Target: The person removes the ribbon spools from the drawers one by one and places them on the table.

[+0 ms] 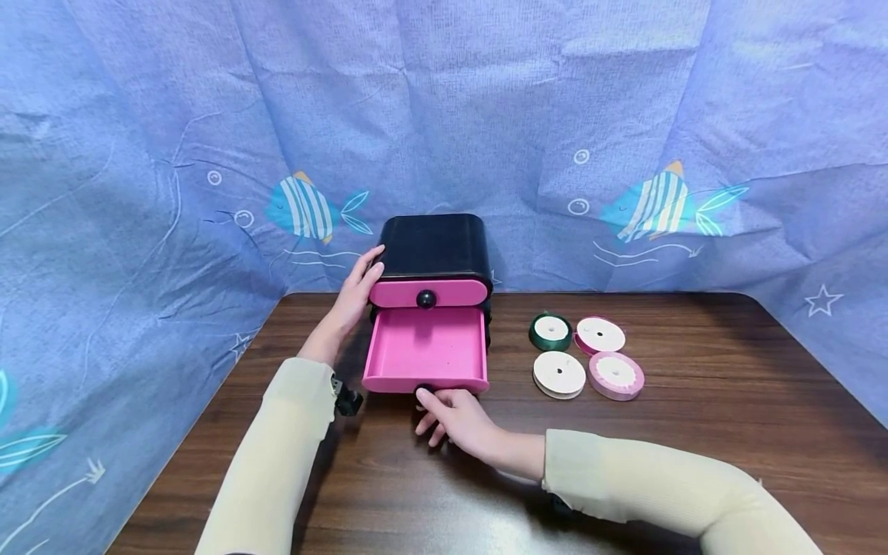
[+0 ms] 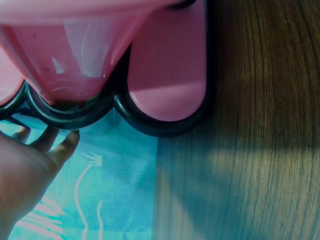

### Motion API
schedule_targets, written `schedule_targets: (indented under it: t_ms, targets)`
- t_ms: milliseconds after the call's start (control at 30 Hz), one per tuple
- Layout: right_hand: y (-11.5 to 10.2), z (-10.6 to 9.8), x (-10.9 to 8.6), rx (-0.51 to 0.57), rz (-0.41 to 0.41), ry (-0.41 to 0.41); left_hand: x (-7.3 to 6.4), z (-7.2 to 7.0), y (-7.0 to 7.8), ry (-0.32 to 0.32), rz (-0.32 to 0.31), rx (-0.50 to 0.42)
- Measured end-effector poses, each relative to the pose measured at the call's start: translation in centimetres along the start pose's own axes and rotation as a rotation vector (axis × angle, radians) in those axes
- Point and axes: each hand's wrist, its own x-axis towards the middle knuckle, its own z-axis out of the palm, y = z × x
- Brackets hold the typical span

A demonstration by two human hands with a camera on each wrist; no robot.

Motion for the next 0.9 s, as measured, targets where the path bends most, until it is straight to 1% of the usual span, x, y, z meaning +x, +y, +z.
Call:
schedule_targets:
  t_ms: [100,267,500,667,867,900]
  targets:
    - [0.1,0.2,0.1,0.037,0.025,0.036,0.0,0.0,0.1,0.002,0.005,0.0]
    - [0.4,0.4,0.3,0.061,0.03,0.068,0.0,0.0,0.1,0.0,0.001,0.001]
    - [-0.1,0.3,0.8,0.03,-0.01,0.114,-0.1,-0.1,0.1,-0.003,0.001,0.017]
    - [-0.4,-0.1,1.4,0.002,-0.007,0.14,0.1,-0.1,-0.1,-0.002,0.003,0.028]
    - [-0.7,-0.5,1.8,-0.011,-0.015,0.145,1.2,-0.7,-2.3,0.006,0.015,0.029]
    - [-0.7,-0.5,1.9,-0.008,-0.022,0.147,1.2,-0.7,-2.3,0.007,0.009,0.024]
